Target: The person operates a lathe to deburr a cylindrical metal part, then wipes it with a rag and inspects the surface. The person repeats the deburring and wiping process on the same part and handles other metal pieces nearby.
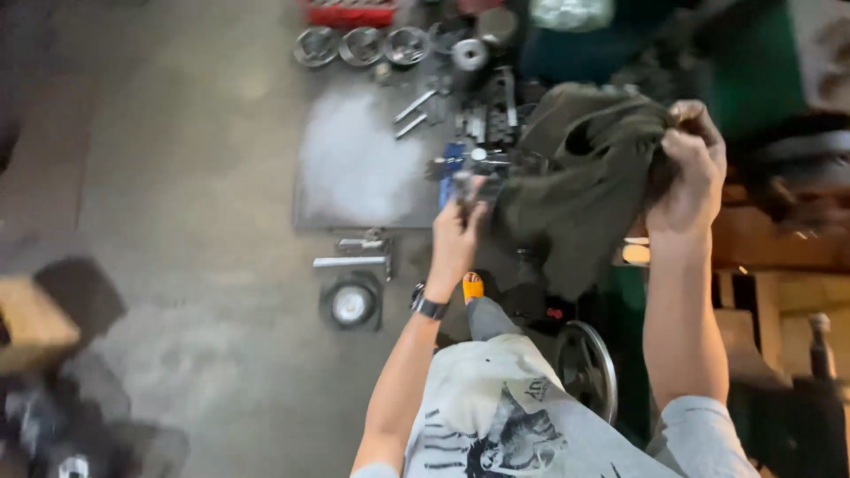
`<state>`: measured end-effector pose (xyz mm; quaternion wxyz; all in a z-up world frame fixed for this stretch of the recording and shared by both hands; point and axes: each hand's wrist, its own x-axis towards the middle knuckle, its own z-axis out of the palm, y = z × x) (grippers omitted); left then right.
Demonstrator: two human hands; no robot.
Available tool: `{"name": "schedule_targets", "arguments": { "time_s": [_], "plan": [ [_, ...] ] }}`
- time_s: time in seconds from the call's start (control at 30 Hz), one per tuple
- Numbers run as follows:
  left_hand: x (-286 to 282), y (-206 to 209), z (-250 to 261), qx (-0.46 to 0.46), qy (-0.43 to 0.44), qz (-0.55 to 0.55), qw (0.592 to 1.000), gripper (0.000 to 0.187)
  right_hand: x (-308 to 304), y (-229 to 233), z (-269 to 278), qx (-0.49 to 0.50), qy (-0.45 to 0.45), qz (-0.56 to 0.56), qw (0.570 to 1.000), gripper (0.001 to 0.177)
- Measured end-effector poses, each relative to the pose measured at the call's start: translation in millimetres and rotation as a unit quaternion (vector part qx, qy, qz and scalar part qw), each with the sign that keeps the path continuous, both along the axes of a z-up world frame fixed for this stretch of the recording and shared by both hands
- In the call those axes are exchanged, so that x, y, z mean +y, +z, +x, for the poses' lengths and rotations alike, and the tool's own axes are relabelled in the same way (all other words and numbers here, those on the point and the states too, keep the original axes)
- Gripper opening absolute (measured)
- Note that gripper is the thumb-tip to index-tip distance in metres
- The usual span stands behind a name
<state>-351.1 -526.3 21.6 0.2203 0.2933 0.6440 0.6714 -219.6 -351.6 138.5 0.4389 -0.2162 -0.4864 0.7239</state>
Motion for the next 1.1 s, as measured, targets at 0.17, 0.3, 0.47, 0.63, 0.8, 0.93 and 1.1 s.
{"name": "schedule_targets", "arguments": {
  "time_s": [0.17, 0.3, 0.47, 0.63, 0.8, 0.93, 1.1],
  "plan": [
    [-50.0, -21.3, 11.0, -0.135, 0.014, -0.049, 0.990, 0.015, -30.4, -46.9, -36.0, 0.022, 0.124, -0.085, 0.988, 0.012],
    [-99.5, -21.6, -14.7, -0.043, 0.240, -0.133, 0.961, 0.014, -26.9, -88.7, -43.8, -0.013, 0.164, -0.138, 0.977, 0.012],
    [-118.9, 36.8, -62.4, 0.148, 0.265, -0.038, 0.952, 0.013, -41.9, -133.9, -54.2, -0.293, 0.213, 0.116, 0.925, 0.016],
    [-92.1, 113.2, -70.4, 0.184, 0.058, -0.063, 0.979, 0.016, -65.4, -79.4, -96.1, -0.294, 0.315, 0.367, 0.824, 0.015],
    [-68.0, 119.4, -94.8, 0.255, -0.039, -0.169, 0.951, 0.022, -76.2, -104.0, -172.8, -0.176, 0.421, 0.327, 0.828, 0.023],
    [-75.9, 90.7, -116.0, 0.201, 0.042, -0.192, 0.960, 0.025, -89.6, -127.3, -199.2, -0.094, 0.637, 0.297, 0.706, 0.021],
    [-106.2, 70.8, -105.8, 0.126, 0.247, -0.150, 0.949, 0.017, -110.5, -145.3, -194.5, -0.117, 0.651, 0.360, 0.658, 0.016]
  ]
}}
